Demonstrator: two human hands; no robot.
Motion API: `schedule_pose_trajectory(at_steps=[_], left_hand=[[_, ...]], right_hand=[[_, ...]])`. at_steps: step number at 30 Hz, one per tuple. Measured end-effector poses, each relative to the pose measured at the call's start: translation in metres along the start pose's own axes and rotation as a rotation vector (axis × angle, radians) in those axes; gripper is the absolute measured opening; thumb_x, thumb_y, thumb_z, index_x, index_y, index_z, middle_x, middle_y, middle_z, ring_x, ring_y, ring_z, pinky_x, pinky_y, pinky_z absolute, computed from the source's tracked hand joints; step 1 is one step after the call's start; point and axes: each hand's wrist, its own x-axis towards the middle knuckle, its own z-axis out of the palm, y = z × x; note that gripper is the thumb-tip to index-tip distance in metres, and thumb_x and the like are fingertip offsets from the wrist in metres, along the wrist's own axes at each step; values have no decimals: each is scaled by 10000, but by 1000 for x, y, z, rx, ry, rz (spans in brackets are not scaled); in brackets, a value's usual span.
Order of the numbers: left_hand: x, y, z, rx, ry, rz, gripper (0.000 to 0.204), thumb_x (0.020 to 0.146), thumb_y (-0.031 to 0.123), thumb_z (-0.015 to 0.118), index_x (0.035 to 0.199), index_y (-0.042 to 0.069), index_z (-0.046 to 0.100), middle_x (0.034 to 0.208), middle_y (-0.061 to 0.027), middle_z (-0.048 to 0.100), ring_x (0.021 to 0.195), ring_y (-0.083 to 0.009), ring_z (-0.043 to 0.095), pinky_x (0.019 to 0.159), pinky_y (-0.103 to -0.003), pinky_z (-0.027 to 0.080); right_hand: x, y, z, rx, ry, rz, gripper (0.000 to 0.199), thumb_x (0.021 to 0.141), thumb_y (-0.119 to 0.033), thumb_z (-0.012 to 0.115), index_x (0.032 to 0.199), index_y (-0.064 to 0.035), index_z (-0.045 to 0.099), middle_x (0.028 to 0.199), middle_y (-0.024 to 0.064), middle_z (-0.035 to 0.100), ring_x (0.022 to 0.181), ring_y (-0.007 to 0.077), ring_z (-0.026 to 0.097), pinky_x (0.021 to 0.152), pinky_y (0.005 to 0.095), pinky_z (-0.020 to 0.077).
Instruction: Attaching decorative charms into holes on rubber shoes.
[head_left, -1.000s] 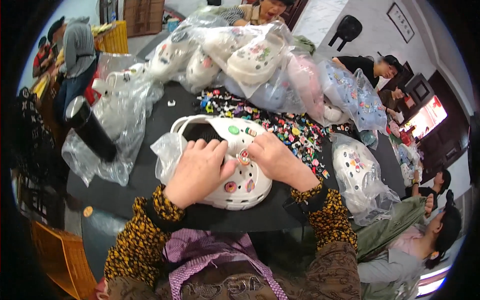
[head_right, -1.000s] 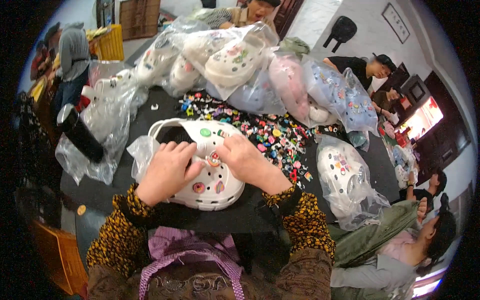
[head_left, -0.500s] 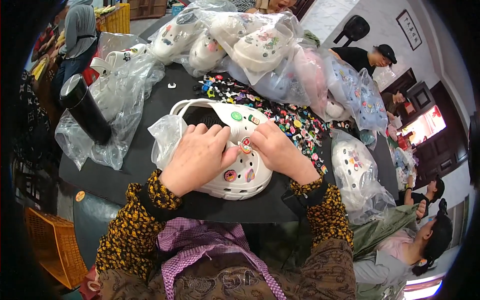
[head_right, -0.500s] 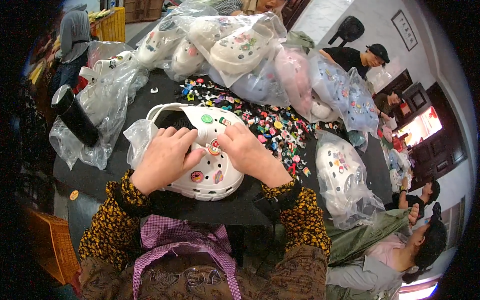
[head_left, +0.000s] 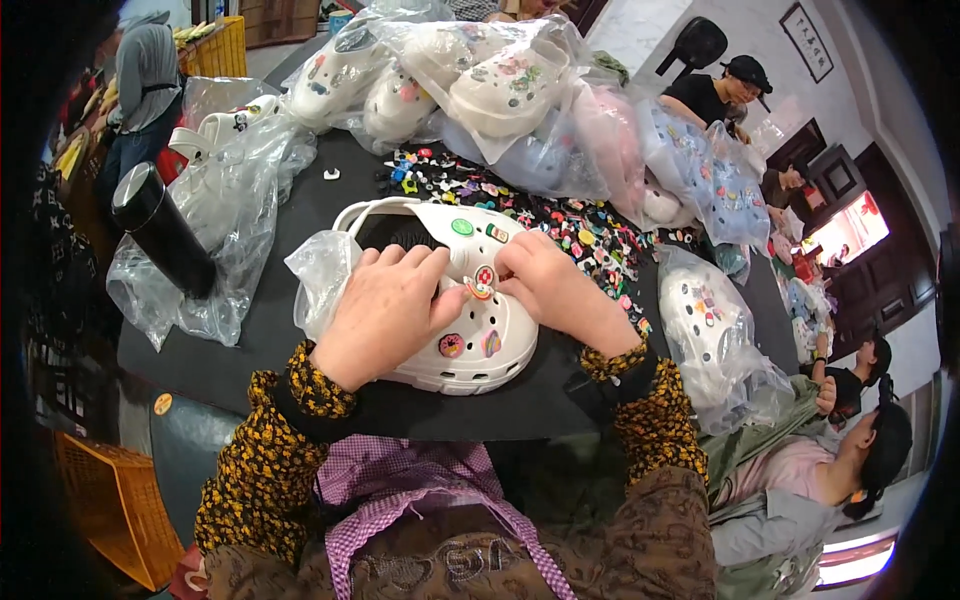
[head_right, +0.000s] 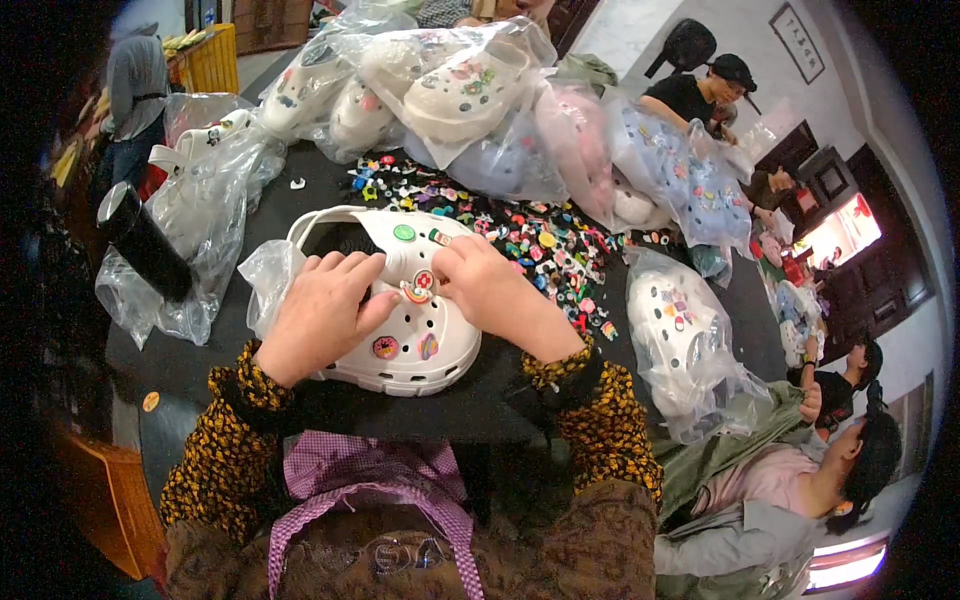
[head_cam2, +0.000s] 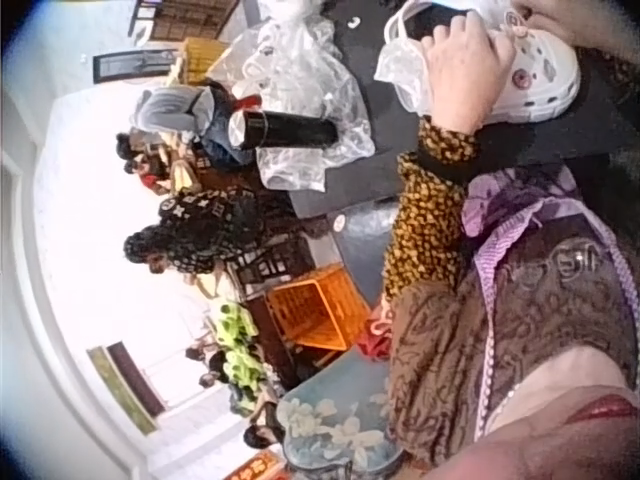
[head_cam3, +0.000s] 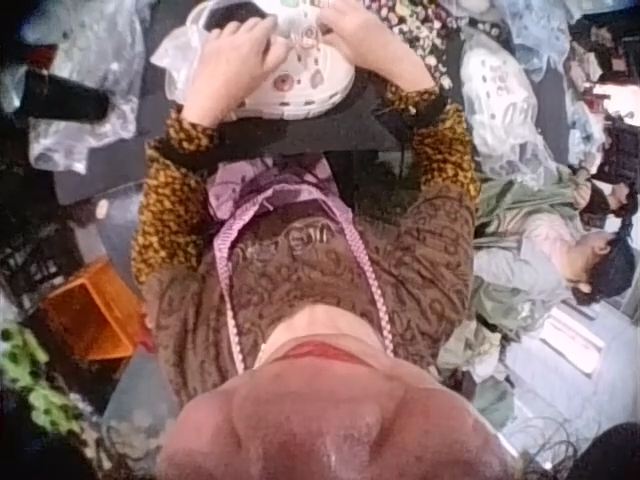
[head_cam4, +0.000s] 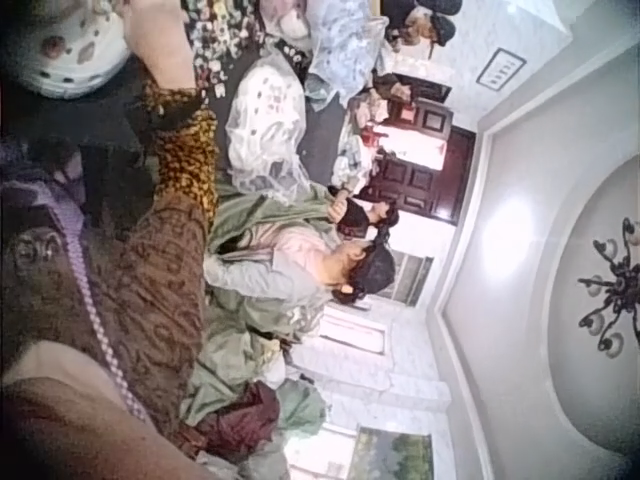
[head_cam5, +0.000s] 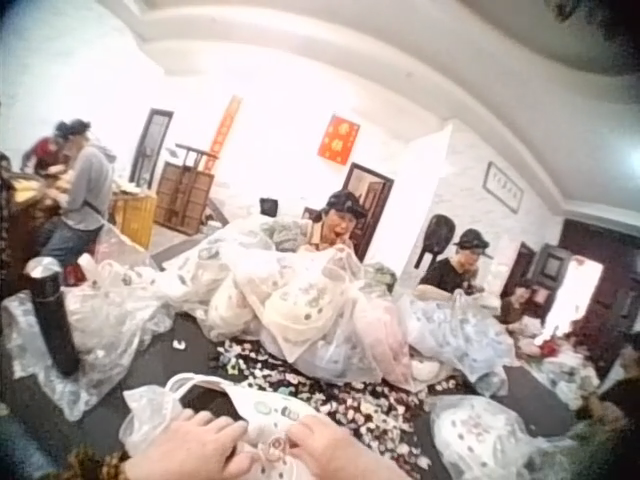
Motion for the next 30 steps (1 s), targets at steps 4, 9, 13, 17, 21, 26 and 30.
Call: schedule_pose_trajectory(at_steps=[4, 9, 13, 17, 21, 26, 30], left_hand=[[0, 0, 0, -7, 6, 6, 350, 866, 301, 624, 1072, 19, 613, 957, -128, 654, 915, -307, 602, 829, -411, 444], [1, 1, -3, 13, -7, 16, 345, 859, 296, 618, 1068, 22, 611, 955, -125, 646, 920, -303, 596, 820, -409, 439], [3, 3, -7, 29, -32, 27, 328, 861, 297, 624, 1046, 27, 607, 921, -113, 634, 877, -295, 586, 781, -400, 432], [4, 5, -10, 47, -45, 54, 327, 862, 305, 628, 1048, 37, 611, 914, -93, 638, 860, -289, 584, 756, -401, 423], [6, 7, -11, 22, -43, 53, 309, 856, 293, 636, 1032, 40, 616, 907, -86, 643, 838, -289, 586, 746, -403, 420], [7, 8, -12, -2, -69, 56, 309, 851, 268, 641, 1041, 26, 610, 912, -93, 636, 850, -295, 584, 745, -406, 420], [10, 8, -10, 10, -36, 90, 263, 851, 291, 639, 939, 48, 588, 842, -73, 612, 809, -285, 576, 730, -404, 411]], right_hand=[[15, 17, -9, 176, -10, 121, 136, 842, -56, 638, 960, 0, 600, 958, 150, 605, 943, 323, 578, 845, 408, 460], [21, 15, 14, -20, 147, 52, 217, 835, 5, 609, 1051, 3, 621, 996, 183, 647, 983, 343, 621, 847, 410, 502], [20, 12, 21, -44, 267, 70, 191, 820, 3, 632, 1010, -5, 612, 921, 176, 641, 863, 358, 613, 772, 434, 498], [33, 24, 27, -108, 321, 10, 104, 846, -84, 604, 932, -28, 591, 832, 133, 608, 796, 319, 602, 713, 406, 485], [41, 35, 37, -210, 272, -29, 78, 834, -116, 618, 876, -55, 594, 786, 104, 596, 765, 279, 592, 694, 388, 474], [43, 43, 38, -158, 303, -123, 71, 828, -123, 620, 857, -73, 580, 662, 71, 555, 657, 259, 584, 623, 381, 463], [42, 43, 41, -197, 325, -83, 76, 829, -119, 618, 862, -68, 572, 635, 71, 543, 620, 252, 586, 580, 376, 460]])
